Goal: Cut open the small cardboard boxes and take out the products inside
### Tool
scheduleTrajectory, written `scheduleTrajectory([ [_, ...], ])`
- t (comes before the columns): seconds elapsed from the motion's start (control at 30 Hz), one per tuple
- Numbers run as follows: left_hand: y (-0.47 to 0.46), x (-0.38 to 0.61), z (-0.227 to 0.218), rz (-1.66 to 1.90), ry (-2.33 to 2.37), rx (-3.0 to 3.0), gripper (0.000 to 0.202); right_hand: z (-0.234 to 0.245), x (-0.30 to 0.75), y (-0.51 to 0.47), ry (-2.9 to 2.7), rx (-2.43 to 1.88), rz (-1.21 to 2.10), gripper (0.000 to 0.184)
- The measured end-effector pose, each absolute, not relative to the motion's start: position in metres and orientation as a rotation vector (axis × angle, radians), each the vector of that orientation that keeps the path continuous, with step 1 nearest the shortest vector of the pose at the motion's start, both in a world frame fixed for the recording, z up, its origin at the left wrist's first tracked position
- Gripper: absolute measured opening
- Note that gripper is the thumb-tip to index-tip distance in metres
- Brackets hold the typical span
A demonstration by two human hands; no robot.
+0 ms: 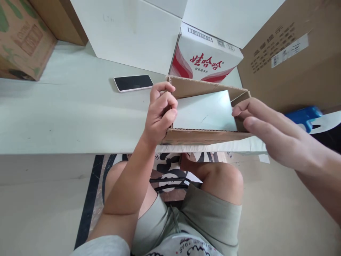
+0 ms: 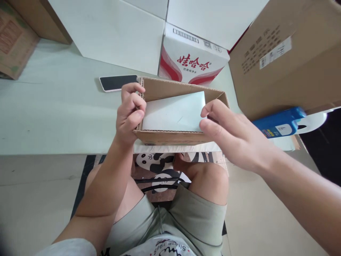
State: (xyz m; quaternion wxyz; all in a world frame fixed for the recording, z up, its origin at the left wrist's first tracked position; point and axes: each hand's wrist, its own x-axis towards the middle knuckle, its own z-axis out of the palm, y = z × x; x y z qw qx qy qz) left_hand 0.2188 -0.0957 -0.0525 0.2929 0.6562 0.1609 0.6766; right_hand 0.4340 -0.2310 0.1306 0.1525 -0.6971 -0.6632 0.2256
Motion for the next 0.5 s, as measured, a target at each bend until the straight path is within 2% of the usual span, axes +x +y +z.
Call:
scheduleTrajectory([
  [0.2,-0.092,0.203,-0.061,1.772,0.444,1.704,0.044,0.139,0.418,-0.246,-1.988,-1.935,0.655,0.061],
  [0.3,-0.094,0.198,-0.058,1.714,0.442,1.777,0.045,0.143,0.417,-0.245,-2.060,-1.902,0.624,0.061],
  [0.5,-0.099,0.198,-0.052,1.610,0.467,1.886,0.052,0.137,0.439,-0.234,-1.985,-1.809,0.768,0.061],
])
